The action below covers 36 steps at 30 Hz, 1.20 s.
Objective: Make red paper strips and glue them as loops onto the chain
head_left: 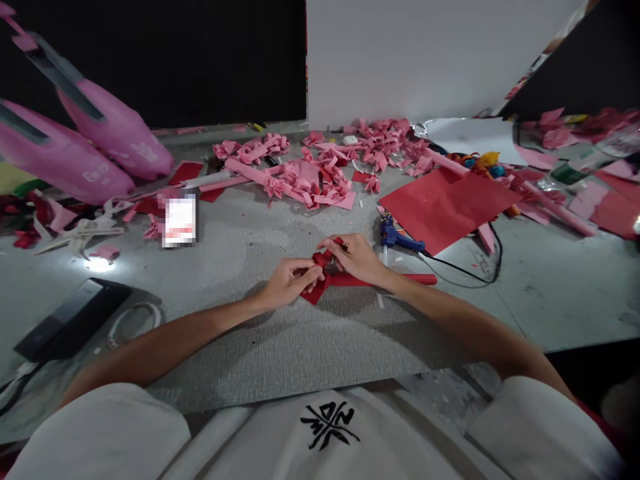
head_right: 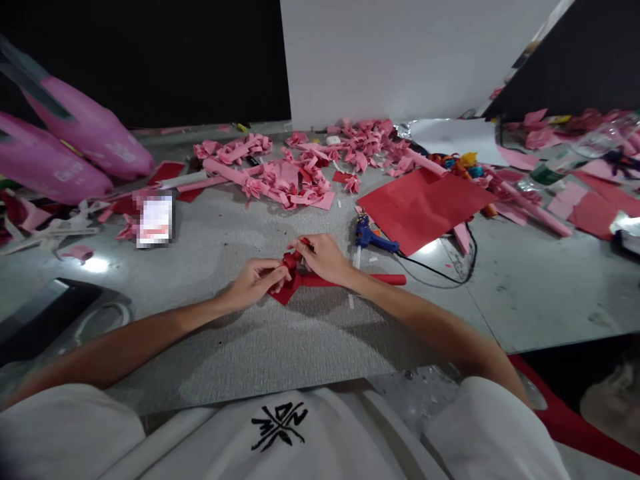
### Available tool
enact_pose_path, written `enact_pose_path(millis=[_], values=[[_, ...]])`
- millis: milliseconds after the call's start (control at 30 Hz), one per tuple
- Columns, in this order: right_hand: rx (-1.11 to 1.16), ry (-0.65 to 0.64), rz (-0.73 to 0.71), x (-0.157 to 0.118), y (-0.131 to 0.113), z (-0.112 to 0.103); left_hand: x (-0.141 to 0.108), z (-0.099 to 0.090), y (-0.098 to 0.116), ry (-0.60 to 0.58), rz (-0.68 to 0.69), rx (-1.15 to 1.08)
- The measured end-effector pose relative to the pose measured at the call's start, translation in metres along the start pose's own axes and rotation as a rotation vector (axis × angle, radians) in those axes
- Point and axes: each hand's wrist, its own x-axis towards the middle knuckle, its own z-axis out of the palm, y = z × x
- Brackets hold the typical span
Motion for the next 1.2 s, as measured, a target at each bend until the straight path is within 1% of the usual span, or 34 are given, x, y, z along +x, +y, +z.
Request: enact_pose_path(millis=[100,167,233,267,333,367,433,500,567,667,733,800,867,900,933,1000,1100,1200], values=[[0.023,-0.026,-0.001,0.004,-0.007,-0.007,0.003,0.000,0.000,0.040,0.025,-0.007],[-0.049,-0.031,-0.026,0.004,-0.008,-0.025,0.007,-0.001,-0.001,0.064,0.052,-0.019],[-0.263,0.001,-0.054,0.000,-0.004,-0.052,0.010,-0.002,-0.003,0.084,0.064,-0.023],[-0.429,0.016,-0.062,-0.004,0.002,-0.068,0.012,-0.002,-0.005,0.094,0.067,-0.028],[-0.839,-0.019,-0.071,-0.016,0.018,-0.097,0.015,-0.002,-0.008,0.116,0.077,-0.077],[-1.015,-0.021,-0.013,-0.023,0.027,-0.108,0.017,-0.002,-0.009,0.124,0.084,-0.120],[-1.094,-0.015,0.073,-0.035,0.045,-0.120,0.019,-0.001,-0.012,0.131,0.099,-0.214],[-1.116,0.005,0.150,-0.044,0.058,-0.121,0.019,-0.001,-0.013,0.109,0.105,-0.275],[-1.131,0.031,0.170,-0.047,0.067,-0.116,0.019,-0.001,-0.012,0.075,0.100,-0.310],[-1.126,0.103,0.089,-0.048,0.070,-0.109,0.019,-0.001,-0.011,0.075,0.092,-0.325],[-1.076,0.191,0.013,-0.048,0.069,-0.109,0.020,-0.001,-0.011,0.105,0.099,-0.312],[-0.973,0.292,-0.060,-0.049,0.066,-0.108,0.021,-0.001,-0.011,0.138,0.103,-0.304],[-0.832,0.349,-0.089,-0.053,0.061,-0.104,0.022,-0.001,-0.010,0.175,0.093,-0.301],[-0.762,0.349,-0.080,-0.056,0.059,-0.101,0.022,0.000,-0.010,0.194,0.083,-0.299],[-0.697,0.320,-0.066,-0.059,0.057,-0.097,0.022,0.000,-0.009,0.211,0.072,-0.298],[-0.595,0.225,-0.056,-0.065,0.053,-0.086,0.022,0.000,-0.009,0.236,0.056,-0.297],[-0.506,0.100,-0.109,-0.071,0.048,-0.070,0.022,0.000,-0.009,0.244,0.046,-0.300],[-0.466,0.073,-0.125,-0.071,0.044,-0.060,0.021,0.000,-0.009,0.239,0.024,-0.297]])
